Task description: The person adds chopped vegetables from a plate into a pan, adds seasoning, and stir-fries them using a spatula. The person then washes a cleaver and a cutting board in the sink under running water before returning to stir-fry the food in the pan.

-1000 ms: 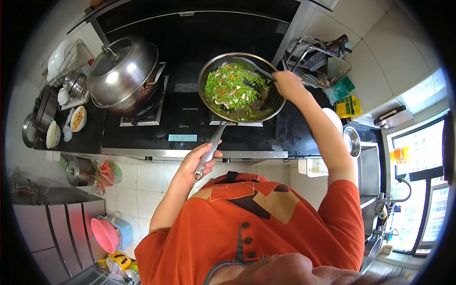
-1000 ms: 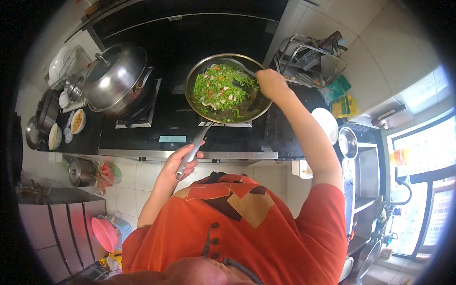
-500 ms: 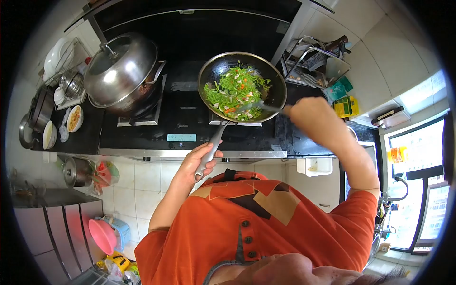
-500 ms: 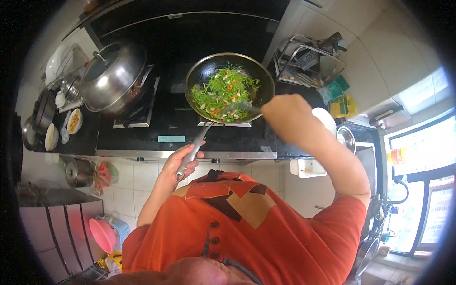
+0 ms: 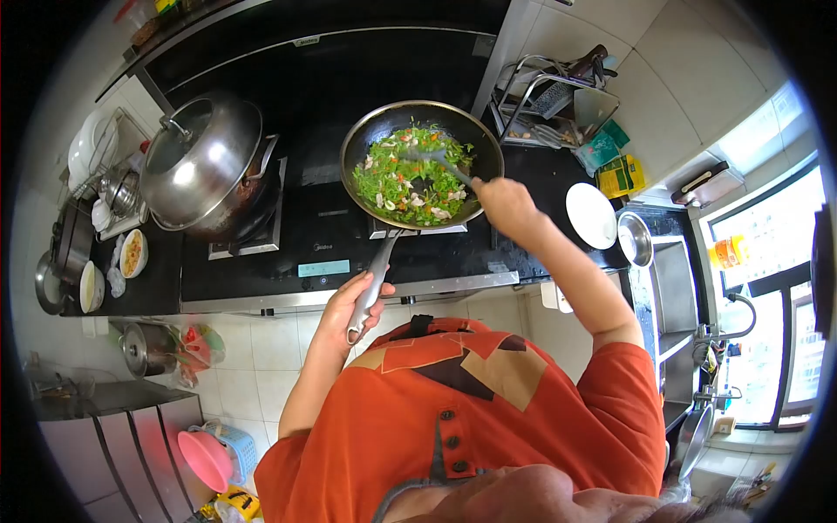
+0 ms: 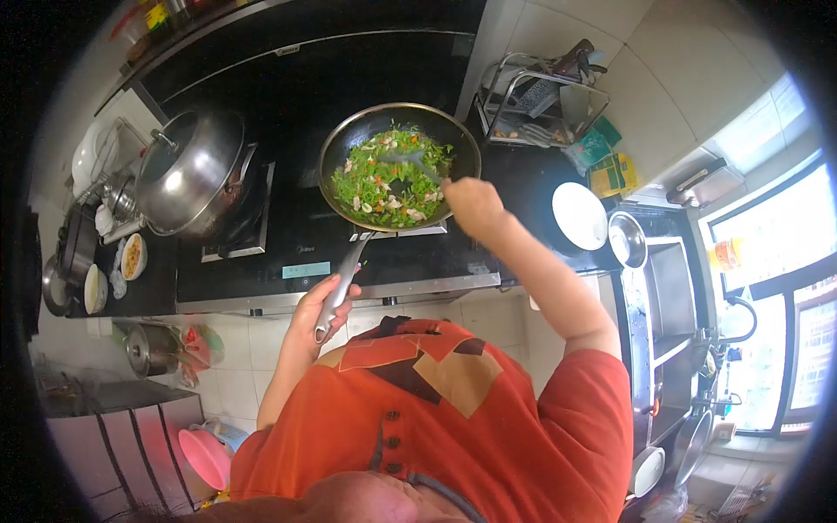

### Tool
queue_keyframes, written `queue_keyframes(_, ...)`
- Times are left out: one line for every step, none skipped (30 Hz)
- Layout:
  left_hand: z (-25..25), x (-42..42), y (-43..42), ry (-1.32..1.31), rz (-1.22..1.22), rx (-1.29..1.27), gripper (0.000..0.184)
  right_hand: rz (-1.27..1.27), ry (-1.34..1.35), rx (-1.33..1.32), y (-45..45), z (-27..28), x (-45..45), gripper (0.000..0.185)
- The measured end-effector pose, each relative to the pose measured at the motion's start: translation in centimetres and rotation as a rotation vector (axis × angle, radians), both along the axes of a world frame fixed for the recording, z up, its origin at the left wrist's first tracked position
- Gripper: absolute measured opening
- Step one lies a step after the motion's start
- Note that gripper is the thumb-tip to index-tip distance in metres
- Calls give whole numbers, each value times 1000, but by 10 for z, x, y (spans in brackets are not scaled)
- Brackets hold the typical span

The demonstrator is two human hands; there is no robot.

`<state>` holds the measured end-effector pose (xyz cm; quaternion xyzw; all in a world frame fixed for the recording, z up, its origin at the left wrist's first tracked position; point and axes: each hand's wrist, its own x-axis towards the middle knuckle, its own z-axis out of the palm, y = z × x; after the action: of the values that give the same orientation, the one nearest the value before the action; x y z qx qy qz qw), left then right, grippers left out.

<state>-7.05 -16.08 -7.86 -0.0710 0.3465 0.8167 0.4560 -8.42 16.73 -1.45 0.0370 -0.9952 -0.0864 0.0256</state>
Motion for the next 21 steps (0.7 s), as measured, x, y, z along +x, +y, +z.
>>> queue_keyframes(3, 0, 4, -1, -2, -1, 38, -12, -39, -24, -8, 5, 11, 25)
queue_keyframes(9, 2, 8, 109, 70, -137, 40, -27, -49, -71, -11, 12, 21, 25)
queue_keyframes(13, 4, 10, 222, 141, -277, 42, -29, -53, -79, -11, 13, 29, 25)
queue_keyframes(3, -1, 3, 297, 94, -295, 47, -53, -24, -123, -9, 12, 35, 24)
queue_keyframes(-3, -5, -1, 298, 81, -302, 47, -84, 7, -166, -7, 11, 41, 24)
queue_keyframes(-7, -9, -2, 422, 139, -425, 47, -115, -18, -183, -7, 4, 44, 26)
queue_keyframes(-5, -12, 1, 553, 190, -539, 48, -153, -39, -199, -7, -7, 45, 28)
queue_keyframes(4, -13, 0, 587, 194, -563, 48, -122, -41, -186, -5, -21, 47, 28)
queue_keyframes(4, -15, 1, 670, 221, -585, 46, -160, -43, -252, -7, -29, 51, 27)
queue_keyframes(6, -17, 2, 705, 234, -614, 46, -172, 4, -329, -10, -27, 58, 25)
queue_keyframes(9, -18, 3, 739, 246, -642, 45, -184, 53, -406, -10, -22, 66, 24)
queue_keyframes(12, -19, 4, 764, 237, -663, 45, -229, 61, -408, -6, -18, 72, 24)
queue_keyframes(16, -21, 6, 790, 232, -688, 45, -238, 137, -480, -3, -15, 79, 23)
queue_keyframes(20, -21, 9, 796, 232, -692, 45, -239, 216, -550, 3, -13, 85, 23)
queue_keyframes(24, -21, 13, 799, 224, -706, 44, -265, 226, -553, 9, -12, 91, 23)
queue_keyframes(24, -22, 15, 836, 210, -704, 43, -275, 271, -593, 15, -12, 96, 24)
queue_keyframes(24, -23, 17, 874, 200, -702, 43, -282, 316, -632, 20, -11, 101, 24)
queue_keyframes(31, -23, 22, 910, 178, -733, 44, -285, 356, -684, 22, -7, 107, 23)
queue_keyframes(35, -22, 27, 919, 163, -730, 44, -299, 364, -687, 28, -9, 111, 23)
queue_keyframes(38, -21, 31, 958, 169, -732, 45, -323, 372, -697, 33, -11, 116, 23)
queue_keyframes(42, -20, 36, 995, 176, -734, 46, -346, 379, -708, 39, -14, 121, 23)
